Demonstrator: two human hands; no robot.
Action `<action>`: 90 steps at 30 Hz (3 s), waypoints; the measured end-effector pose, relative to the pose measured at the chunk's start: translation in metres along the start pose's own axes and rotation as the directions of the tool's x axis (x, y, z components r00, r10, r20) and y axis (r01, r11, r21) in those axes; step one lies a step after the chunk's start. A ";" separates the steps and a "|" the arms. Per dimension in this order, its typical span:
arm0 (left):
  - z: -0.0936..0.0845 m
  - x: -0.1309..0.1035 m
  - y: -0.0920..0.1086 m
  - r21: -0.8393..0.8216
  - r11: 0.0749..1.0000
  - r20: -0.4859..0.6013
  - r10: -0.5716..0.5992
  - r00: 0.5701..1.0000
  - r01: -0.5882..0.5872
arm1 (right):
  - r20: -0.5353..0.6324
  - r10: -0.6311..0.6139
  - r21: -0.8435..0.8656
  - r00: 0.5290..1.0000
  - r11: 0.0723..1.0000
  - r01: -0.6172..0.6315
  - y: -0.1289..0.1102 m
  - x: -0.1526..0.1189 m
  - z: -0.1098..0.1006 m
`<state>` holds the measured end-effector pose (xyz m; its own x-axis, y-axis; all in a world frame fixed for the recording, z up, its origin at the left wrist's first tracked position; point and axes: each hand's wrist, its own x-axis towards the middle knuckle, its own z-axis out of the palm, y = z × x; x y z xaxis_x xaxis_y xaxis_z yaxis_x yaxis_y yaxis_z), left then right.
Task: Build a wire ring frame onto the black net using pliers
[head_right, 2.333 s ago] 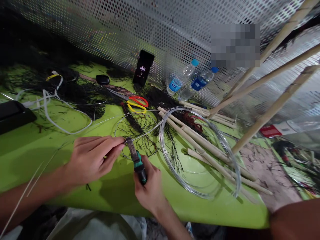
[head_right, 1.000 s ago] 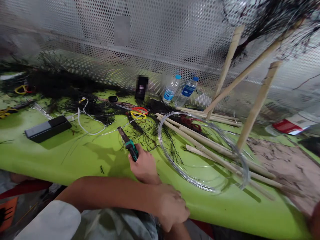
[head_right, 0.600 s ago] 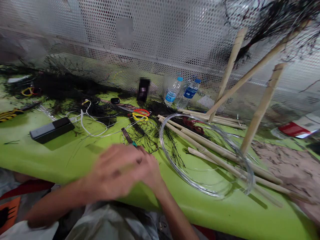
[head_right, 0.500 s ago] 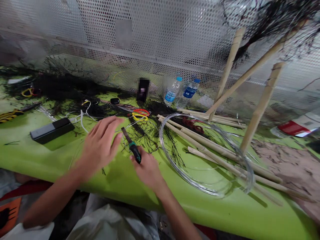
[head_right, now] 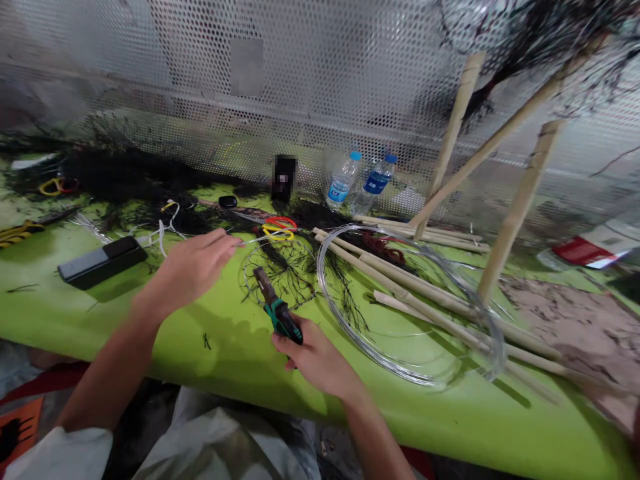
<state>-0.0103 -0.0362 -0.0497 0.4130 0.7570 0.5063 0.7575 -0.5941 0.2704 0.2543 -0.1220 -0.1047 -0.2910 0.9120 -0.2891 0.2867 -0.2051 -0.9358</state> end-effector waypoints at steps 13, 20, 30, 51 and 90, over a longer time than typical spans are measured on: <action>-0.038 0.037 -0.029 -0.894 0.449 -0.210 -0.432 0.877 0.007 | -0.038 0.005 0.241 0.999 0.971 0.004 0.013 0.006 -0.021; 0.014 0.015 0.001 -0.985 -0.157 0.144 -0.558 0.817 0.066 | -0.136 -0.006 0.415 0.991 0.908 0.063 0.017 0.023 -0.022; 0.077 -0.045 -0.008 -0.846 -0.238 0.534 -0.392 0.750 0.478 | -0.211 0.024 0.315 0.977 0.948 0.044 -0.009 0.066 -0.063; 0.061 -0.035 -0.038 -0.395 0.878 0.454 0.442 0.774 -0.270 | -0.513 -0.118 -0.774 0.850 0.492 -0.399 0.009 0.061 -0.128; 0.075 -0.044 -0.030 -0.265 0.794 0.254 0.605 0.755 -0.547 | 0.344 -0.603 -0.697 0.719 0.349 0.626 0.011 0.041 -0.005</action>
<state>-0.0135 -0.0309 -0.1412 0.8983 0.2814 0.3374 0.2418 -0.9579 0.1549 0.2498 -0.0849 -0.1265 -0.6964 0.6577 0.2872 0.5544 0.7471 -0.3667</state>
